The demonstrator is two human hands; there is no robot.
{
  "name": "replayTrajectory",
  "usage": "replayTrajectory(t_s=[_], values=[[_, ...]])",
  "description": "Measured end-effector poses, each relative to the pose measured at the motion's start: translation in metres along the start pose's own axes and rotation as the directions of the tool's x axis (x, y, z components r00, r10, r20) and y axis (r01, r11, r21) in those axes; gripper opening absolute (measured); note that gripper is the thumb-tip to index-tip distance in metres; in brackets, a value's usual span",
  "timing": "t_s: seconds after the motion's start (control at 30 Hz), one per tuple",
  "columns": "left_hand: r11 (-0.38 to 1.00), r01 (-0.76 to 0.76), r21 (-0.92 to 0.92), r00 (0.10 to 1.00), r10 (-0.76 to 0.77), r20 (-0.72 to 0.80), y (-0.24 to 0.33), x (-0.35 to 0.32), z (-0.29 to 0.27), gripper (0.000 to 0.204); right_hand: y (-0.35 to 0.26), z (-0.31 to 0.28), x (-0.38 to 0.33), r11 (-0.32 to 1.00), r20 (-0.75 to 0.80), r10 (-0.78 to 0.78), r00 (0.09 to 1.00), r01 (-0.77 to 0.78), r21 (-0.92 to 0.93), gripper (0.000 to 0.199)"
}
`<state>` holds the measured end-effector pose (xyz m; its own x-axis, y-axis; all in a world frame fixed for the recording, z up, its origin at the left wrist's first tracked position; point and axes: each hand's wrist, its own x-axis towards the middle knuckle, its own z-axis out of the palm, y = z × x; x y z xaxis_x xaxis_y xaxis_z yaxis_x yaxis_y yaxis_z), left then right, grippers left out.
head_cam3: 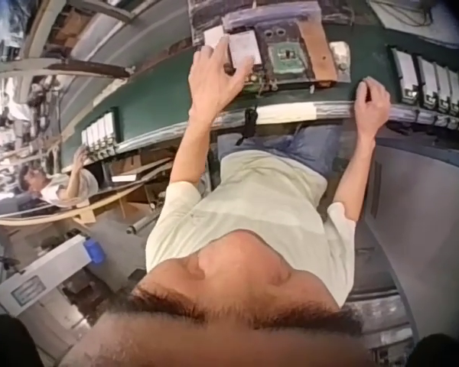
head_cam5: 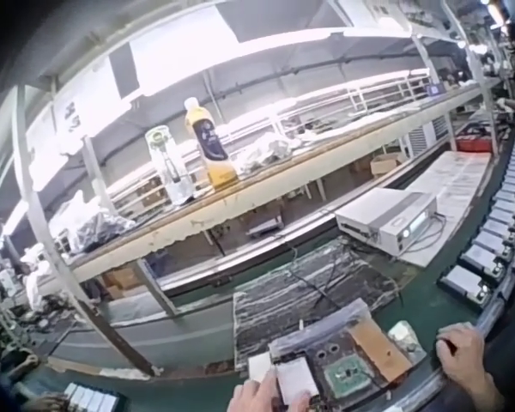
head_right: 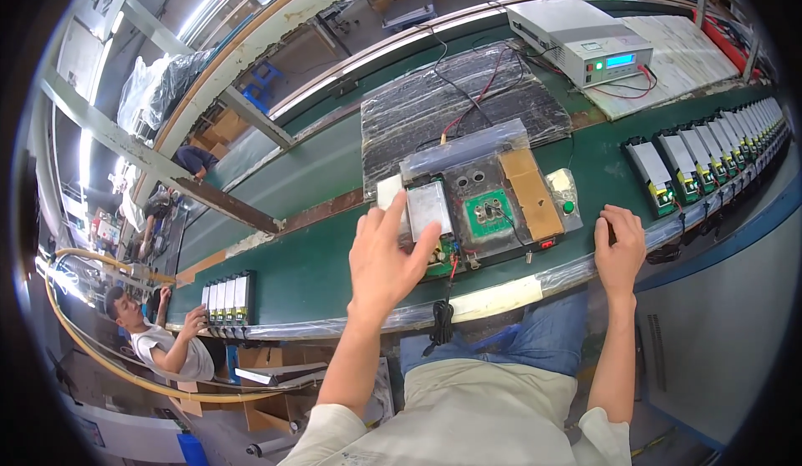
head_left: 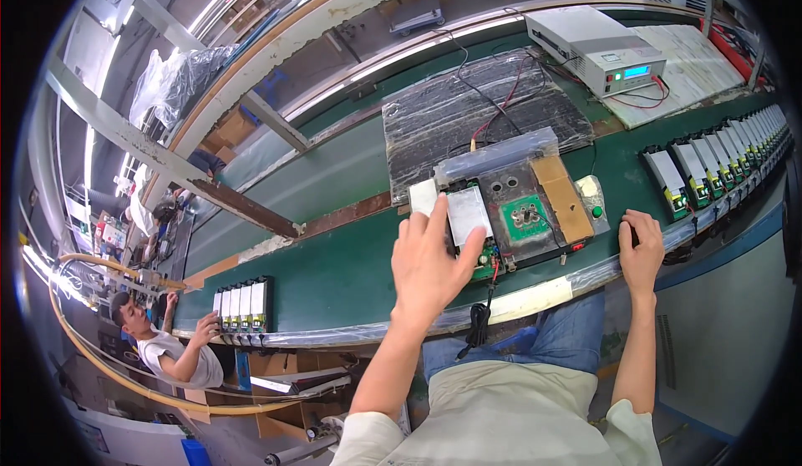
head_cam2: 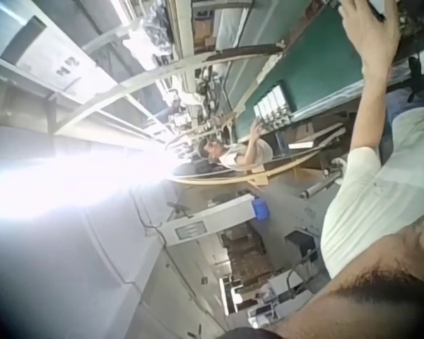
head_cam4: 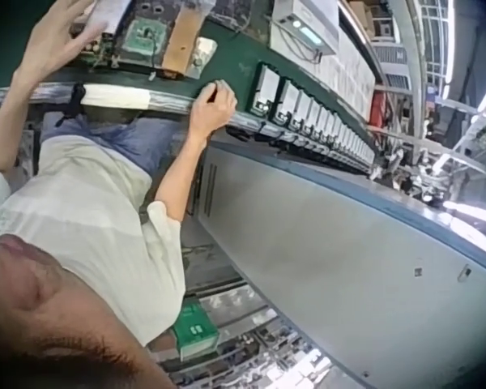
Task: Testing electronic components by placing them into a test jig, connecting cables, and observing indicators on an assembly line.
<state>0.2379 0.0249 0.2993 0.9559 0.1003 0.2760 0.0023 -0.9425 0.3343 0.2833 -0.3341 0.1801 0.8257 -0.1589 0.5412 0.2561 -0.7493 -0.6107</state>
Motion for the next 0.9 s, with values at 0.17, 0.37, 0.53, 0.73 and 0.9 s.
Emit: replayTrajectory(t_s=[0.17, 0.37, 0.53, 0.73, 0.9], values=[[0.916, -0.152, -0.371, 0.987, 0.16, -0.009, -0.036, -0.039, -0.001, 0.093, -0.058, -0.011, 0.041, 0.943, 0.086, -0.015, 0.996, -0.015, 0.334, 0.018], [0.902, -0.113, -0.416, 0.976, 0.021, -0.219, -0.04, -0.061, 0.035, 0.097, -0.166, 0.061, 0.113, 0.869, 0.405, -0.491, 0.772, 0.397, 0.296, 0.038], [0.857, -0.124, -0.5, 0.947, -0.047, -0.317, -0.053, -0.062, 0.061, 0.098, -0.183, 0.152, 0.138, 0.842, 0.535, -0.505, 0.677, 0.524, 0.132, 0.046], [0.8, -0.02, -0.599, 0.952, -0.169, -0.257, -0.033, -0.062, 0.046, 0.099, -0.205, 0.156, 0.147, 0.888, 0.716, -0.34, 0.61, 0.458, 0.032, 0.044], [0.844, -0.052, -0.534, 0.929, -0.156, -0.337, -0.023, -0.058, 0.05, 0.103, -0.217, 0.148, 0.16, 0.921, 0.808, -0.24, 0.538, 0.389, 0.014, 0.049]])
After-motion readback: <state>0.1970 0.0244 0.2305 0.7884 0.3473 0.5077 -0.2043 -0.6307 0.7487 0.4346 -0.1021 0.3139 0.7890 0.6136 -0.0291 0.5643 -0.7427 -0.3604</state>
